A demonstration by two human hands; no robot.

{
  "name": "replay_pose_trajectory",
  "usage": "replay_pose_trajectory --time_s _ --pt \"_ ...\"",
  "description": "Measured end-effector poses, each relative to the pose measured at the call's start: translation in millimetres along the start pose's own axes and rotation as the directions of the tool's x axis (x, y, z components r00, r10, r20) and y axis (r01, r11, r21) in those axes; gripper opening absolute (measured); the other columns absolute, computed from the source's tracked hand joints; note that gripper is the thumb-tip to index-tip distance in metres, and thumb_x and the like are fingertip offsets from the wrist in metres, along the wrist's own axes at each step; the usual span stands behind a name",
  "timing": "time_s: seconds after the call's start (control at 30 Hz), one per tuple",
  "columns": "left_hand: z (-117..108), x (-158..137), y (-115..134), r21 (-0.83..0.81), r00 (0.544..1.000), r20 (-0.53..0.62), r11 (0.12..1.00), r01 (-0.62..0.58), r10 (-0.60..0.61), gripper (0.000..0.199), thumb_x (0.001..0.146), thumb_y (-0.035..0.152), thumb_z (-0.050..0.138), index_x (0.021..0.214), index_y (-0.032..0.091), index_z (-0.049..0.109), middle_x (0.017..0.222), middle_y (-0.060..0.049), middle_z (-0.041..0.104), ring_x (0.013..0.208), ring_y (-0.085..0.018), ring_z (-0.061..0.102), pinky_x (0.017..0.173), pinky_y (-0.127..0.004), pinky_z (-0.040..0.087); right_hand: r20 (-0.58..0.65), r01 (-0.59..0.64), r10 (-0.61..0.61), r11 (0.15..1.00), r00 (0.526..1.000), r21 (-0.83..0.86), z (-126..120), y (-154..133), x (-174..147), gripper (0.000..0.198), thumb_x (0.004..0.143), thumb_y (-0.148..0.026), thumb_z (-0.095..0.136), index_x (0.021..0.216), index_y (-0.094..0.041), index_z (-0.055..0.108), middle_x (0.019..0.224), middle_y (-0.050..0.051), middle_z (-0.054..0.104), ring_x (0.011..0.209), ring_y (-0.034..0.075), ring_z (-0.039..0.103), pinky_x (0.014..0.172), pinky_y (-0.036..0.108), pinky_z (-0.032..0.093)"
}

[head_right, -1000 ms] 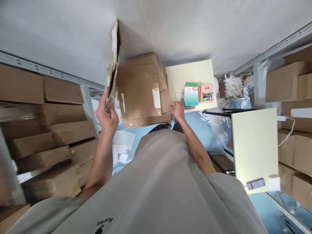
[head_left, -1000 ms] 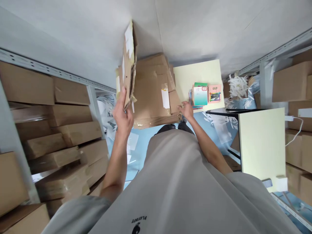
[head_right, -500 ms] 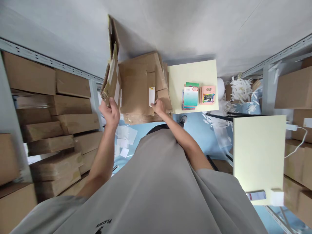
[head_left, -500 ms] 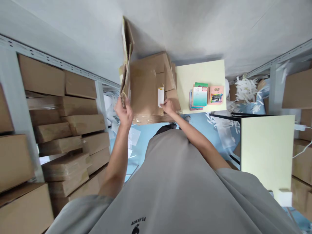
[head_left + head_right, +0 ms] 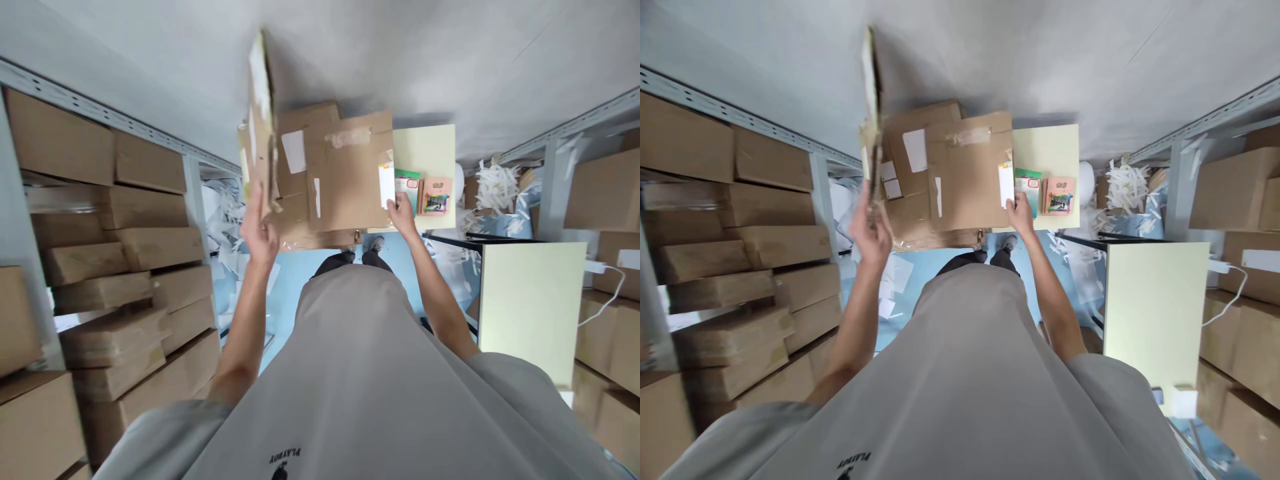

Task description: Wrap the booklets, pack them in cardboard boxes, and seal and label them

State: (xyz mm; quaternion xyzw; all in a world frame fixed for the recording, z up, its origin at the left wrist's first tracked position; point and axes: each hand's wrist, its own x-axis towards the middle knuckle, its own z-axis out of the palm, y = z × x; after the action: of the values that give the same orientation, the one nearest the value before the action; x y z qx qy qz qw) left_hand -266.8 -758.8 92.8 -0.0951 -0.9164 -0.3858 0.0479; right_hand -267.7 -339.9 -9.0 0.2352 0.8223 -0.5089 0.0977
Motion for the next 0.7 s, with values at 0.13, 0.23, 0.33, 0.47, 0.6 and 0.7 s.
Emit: replay_pose_trajectory --time_s 0.13,0.23,0.33,0.47,0.6,0.7 --pt "47 -6 4 0.036 0.971 0.208 0.992 -0.124 0.114 0.067 0.114 0.030 0.050 0.181 0.022 0.047 0.189 -0.012 0.049 0.182 -0.031 0.038 0.153 -0.057 0.028 -0.139 0.197 -0.194 0.980 0.971 0.006 -47 15 -4 0.051 0.113 -0.069 0.055 0.131 -0.021 0.062 0.124 0.019 0.081 0.117 0.033 0.081 0.106 0.056 0.067" --pt "77 -12 4 0.086 0.925 0.375 0.991 -0.103 0.063 0.073 0.108 0.021 0.054 0.181 0.018 0.047 0.191 -0.014 0.045 0.186 -0.032 0.026 0.154 -0.062 0.025 -0.257 0.383 -0.374 0.924 0.891 -0.015 -109 -4 -30 0.064 0.112 -0.081 0.055 0.138 -0.024 0.064 0.128 0.018 0.081 0.120 0.033 0.083 0.102 0.057 0.068" --pt "104 -16 0 0.156 0.880 0.475 0.981 -0.115 0.027 0.075 0.104 0.015 0.056 0.179 0.019 0.052 0.191 -0.014 0.044 0.187 -0.033 0.020 0.154 -0.067 0.020 -0.289 0.431 -0.418 0.902 0.861 -0.023 -172 -48 -69 0.061 0.110 -0.083 0.063 0.142 -0.031 0.066 0.127 0.015 0.082 0.112 0.033 0.085 0.094 0.058 0.069" --pt "139 -15 -6 0.157 0.830 0.556 0.974 -0.162 0.049 0.064 0.107 0.019 0.060 0.171 0.015 0.061 0.189 -0.020 0.046 0.186 -0.038 0.025 0.151 -0.074 0.023 -0.356 0.554 -0.508 0.832 0.784 0.034 -203 -103 -94 0.041 0.107 -0.072 0.078 0.130 -0.038 0.072 0.130 0.010 0.081 0.118 0.034 0.085 0.092 0.057 0.068" --pt "157 -23 -5 0.236 0.823 0.567 0.964 -0.126 -0.031 0.044 0.114 0.023 0.054 0.151 0.014 0.075 0.163 -0.025 0.073 0.173 -0.040 0.052 0.143 -0.071 0.041 -0.310 0.540 -0.490 0.836 0.815 0.101 -149 -108 -60 0.054 0.111 -0.078 0.066 0.137 -0.030 0.067 0.130 0.010 0.080 0.123 0.035 0.085 0.093 0.052 0.072" --pt "153 -43 6 0.218 0.819 0.574 0.963 -0.157 0.004 0.052 0.113 0.013 0.045 0.159 0.012 0.071 0.159 -0.026 0.076 0.163 -0.035 0.065 0.138 -0.061 0.051 -0.120 0.444 -0.428 0.879 0.896 0.174 -58 -90 -17 0.063 0.115 -0.081 0.053 0.143 -0.026 0.065 0.135 0.011 0.080 0.127 0.033 0.083 0.099 0.049 0.073"
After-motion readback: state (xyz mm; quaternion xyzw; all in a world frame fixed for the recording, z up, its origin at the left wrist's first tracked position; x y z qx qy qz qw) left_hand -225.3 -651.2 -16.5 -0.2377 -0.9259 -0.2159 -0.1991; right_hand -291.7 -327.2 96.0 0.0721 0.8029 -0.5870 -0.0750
